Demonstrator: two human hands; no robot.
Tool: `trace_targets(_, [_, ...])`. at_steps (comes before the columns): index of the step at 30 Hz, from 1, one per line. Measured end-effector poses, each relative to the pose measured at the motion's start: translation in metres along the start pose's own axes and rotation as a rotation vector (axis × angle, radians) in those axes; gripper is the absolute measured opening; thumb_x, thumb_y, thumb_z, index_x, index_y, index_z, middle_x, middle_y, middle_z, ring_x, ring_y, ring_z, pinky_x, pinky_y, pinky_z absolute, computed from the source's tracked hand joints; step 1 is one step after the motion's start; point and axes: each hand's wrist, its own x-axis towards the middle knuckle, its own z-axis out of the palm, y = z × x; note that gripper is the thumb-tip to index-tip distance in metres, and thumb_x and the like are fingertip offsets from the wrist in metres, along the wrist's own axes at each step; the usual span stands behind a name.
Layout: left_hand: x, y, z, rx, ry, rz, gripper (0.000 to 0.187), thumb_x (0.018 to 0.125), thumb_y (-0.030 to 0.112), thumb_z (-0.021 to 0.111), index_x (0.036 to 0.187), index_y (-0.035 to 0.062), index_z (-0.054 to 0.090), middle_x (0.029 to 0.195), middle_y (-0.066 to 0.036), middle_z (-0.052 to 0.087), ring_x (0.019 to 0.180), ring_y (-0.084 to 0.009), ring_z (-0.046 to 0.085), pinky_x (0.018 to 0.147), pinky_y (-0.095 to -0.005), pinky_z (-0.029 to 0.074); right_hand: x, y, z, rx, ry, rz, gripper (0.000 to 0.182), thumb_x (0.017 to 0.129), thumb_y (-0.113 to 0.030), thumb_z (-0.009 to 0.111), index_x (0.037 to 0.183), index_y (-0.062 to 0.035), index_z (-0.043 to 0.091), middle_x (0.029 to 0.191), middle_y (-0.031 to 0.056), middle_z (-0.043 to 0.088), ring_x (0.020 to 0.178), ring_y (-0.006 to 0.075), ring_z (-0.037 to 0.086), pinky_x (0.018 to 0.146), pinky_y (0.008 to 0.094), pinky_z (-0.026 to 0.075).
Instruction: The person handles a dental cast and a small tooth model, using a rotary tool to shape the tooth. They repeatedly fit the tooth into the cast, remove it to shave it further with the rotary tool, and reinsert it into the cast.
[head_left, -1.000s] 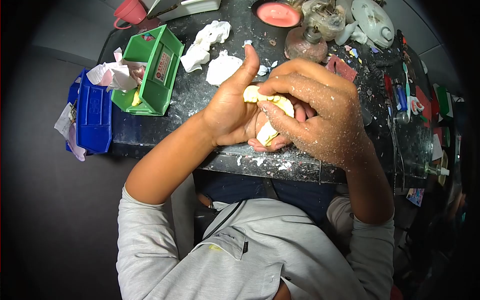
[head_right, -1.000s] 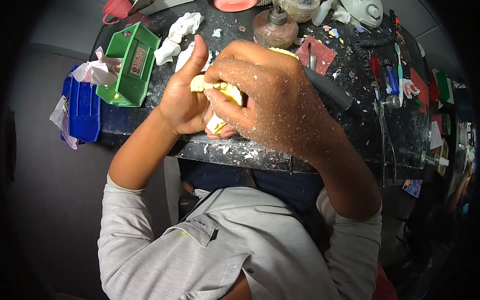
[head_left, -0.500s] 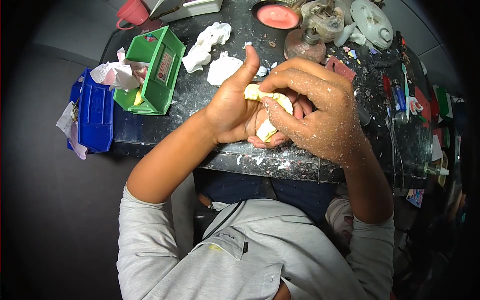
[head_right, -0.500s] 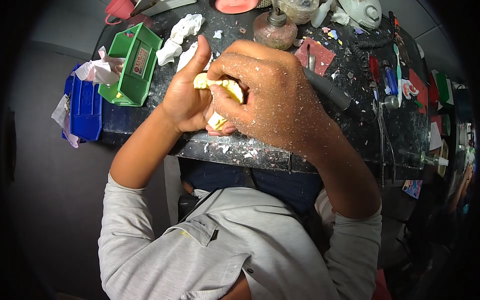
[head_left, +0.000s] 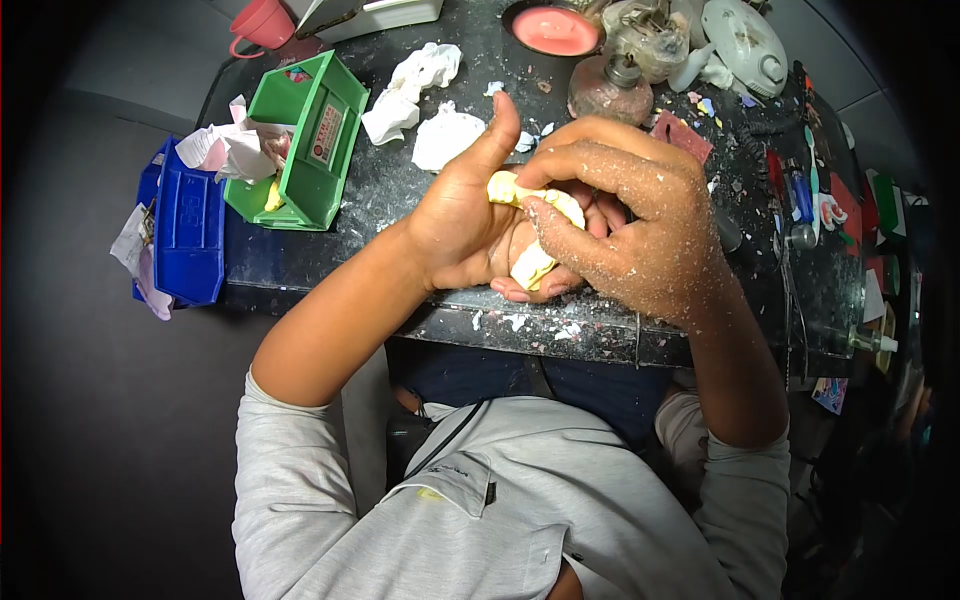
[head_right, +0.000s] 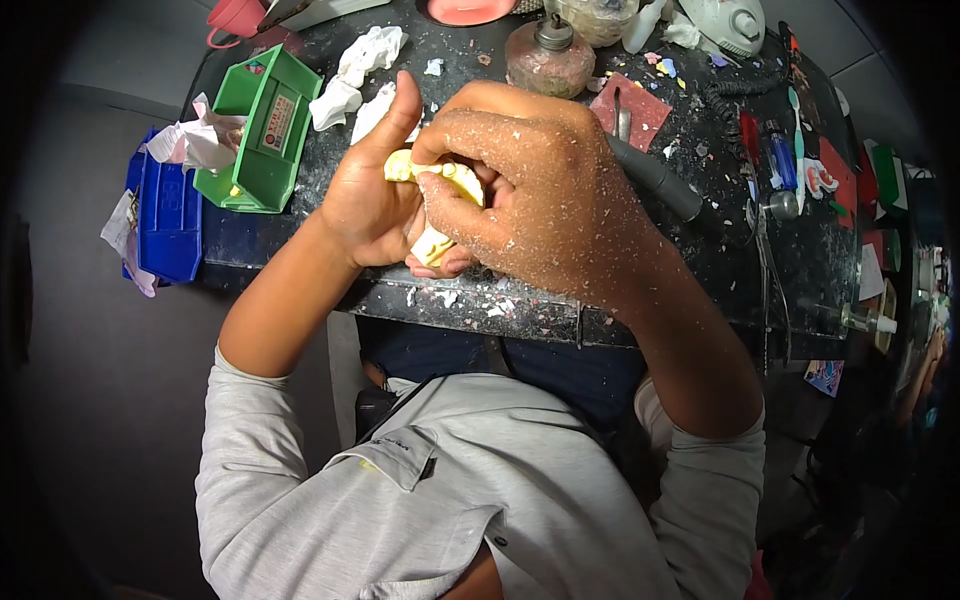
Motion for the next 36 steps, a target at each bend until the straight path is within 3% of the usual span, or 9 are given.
trace_targets(1, [0.001, 0.0, -0.005, -0.049, -0.206, 0.007, 0.094, 0.098, 0.084, 0.021, 0.125, 0.005, 0.064, 0.107, -0.018, 0.072, 0.064, -0.0295, 0.069, 0.044, -0.0373, 0.054, 0.0, -0.001, -0.001, 0.0, 0.0, 0.0, 0.024, 0.08, 0.003, 0.079, 0.103, 0.0004, 0.074, 0.101, 0.0102, 0.071, 0.085, 0.0148, 0.068, 0.07, 0.0262, 0.053])
trace_targets(4, [-0.003, -0.001, 0.009, 0.072, 0.123, -0.06, 0.117, 0.087, 0.095, 0.009, 0.125, -0.0043, 0.057, 0.086, -0.033, 0.066, 0.05, -0.0254, 0.061, 0.034, -0.0283, 0.042, 0.0, -0.002, -0.002, 0.026, -0.041, 0.112, 0.021, 0.082, 0.0, 0.079, 0.103, -0.0005, 0.076, 0.1, 0.0081, 0.071, 0.083, 0.0135, 0.067, 0.069, 0.025, 0.052])
trace_targets(7, [-0.002, 0.004, 0.006, -0.194, -0.181, -0.07, 0.113, 0.091, 0.092, 0.01, 0.136, -0.0029, 0.051, 0.092, -0.039, 0.066, 0.05, -0.0279, 0.062, 0.034, -0.0292, 0.044, 0.002, 0.007, 0.002, 0.077, 0.064, 0.116, 0.015, 0.082, -0.008, 0.078, 0.095, -0.0009, 0.075, 0.082, 0.0049, 0.066, 0.065, 0.009, 0.055, 0.061, 0.0265, 0.047])
trace_targets(13, [-0.003, 0.011, 0.008, -0.275, -0.163, -0.124, 0.098, 0.101, 0.079, 0.016, 0.139, -0.0075, 0.044, 0.103, -0.047, 0.063, 0.059, -0.0393, 0.07, 0.04, -0.0366, 0.059, 0.002, 0.012, 0.0, 0.13, 0.052, 0.231, 0.018, 0.086, -0.014, 0.079, 0.099, -0.0026, 0.079, 0.08, 0.0029, 0.067, 0.068, 0.0078, 0.055, 0.062, 0.0261, 0.046])
trace_targets(15, [-0.004, 0.01, 0.007, -0.216, -0.071, -0.131, 0.097, 0.099, 0.081, 0.011, 0.144, 0.0014, 0.042, 0.115, -0.054, 0.055, 0.055, -0.0451, 0.07, 0.033, -0.0333, 0.056, 0.004, 0.008, -0.004, 0.138, 0.031, 0.31, 0.018, 0.087, -0.016, 0.078, 0.099, -0.0027, 0.08, 0.078, 0.0026, 0.068, 0.066, 0.0062, 0.055, 0.06, 0.0251, 0.045])
trace_targets(21, [-0.005, 0.013, 0.012, -0.219, 0.005, -0.167, 0.115, 0.092, 0.088, 0.012, 0.143, -0.0119, 0.037, 0.107, -0.052, 0.061, 0.053, -0.0439, 0.07, 0.034, -0.0349, 0.057, 0.004, 0.018, -0.006, 0.25, -0.013, 0.354, 0.018, 0.091, -0.014, 0.074, 0.1, 0.0, 0.08, 0.078, 0.0012, 0.071, 0.065, 0.003, 0.056, 0.057, 0.0226, 0.043])
trace_targets(22, [-0.005, 0.012, 0.012, -0.213, 0.017, -0.166, 0.116, 0.092, 0.088, 0.012, 0.141, -0.0135, 0.038, 0.106, -0.052, 0.061, 0.053, -0.0443, 0.07, 0.034, -0.0353, 0.058, 0.007, 0.012, -0.014, 0.237, -0.124, 0.437, 0.017, 0.097, -0.006, 0.071, 0.107, 0.0062, 0.076, 0.097, 0.0088, 0.076, 0.088, 0.0109, 0.07, 0.08, 0.0244, 0.055])
trace_targets(25, [-0.005, 0.011, 0.011, -0.222, 0.028, -0.171, 0.118, 0.092, 0.089, 0.012, 0.136, -0.0169, 0.04, 0.106, -0.052, 0.061, 0.055, -0.0453, 0.071, 0.034, -0.0362, 0.058, 0.005, 0.019, -0.009, 0.326, -0.046, 0.373, 0.019, 0.094, -0.014, 0.072, 0.1, 0.0024, 0.079, 0.081, 0.0044, 0.073, 0.074, 0.007, 0.066, 0.066, 0.0235, 0.051])
trace_targets(36, [-0.005, 0.008, 0.01, -0.235, -0.008, -0.122, 0.117, 0.092, 0.088, 0.011, 0.137, -0.0162, 0.04, 0.104, -0.053, 0.06, 0.061, -0.0469, 0.072, 0.038, -0.0384, 0.061, 0.007, 0.016, -0.017, 0.418, -0.125, 0.448, 0.019, 0.096, -0.011, 0.073, 0.104, 0.0042, 0.078, 0.092, 0.0085, 0.076, 0.085, 0.0106, 0.07, 0.078, 0.0247, 0.055])
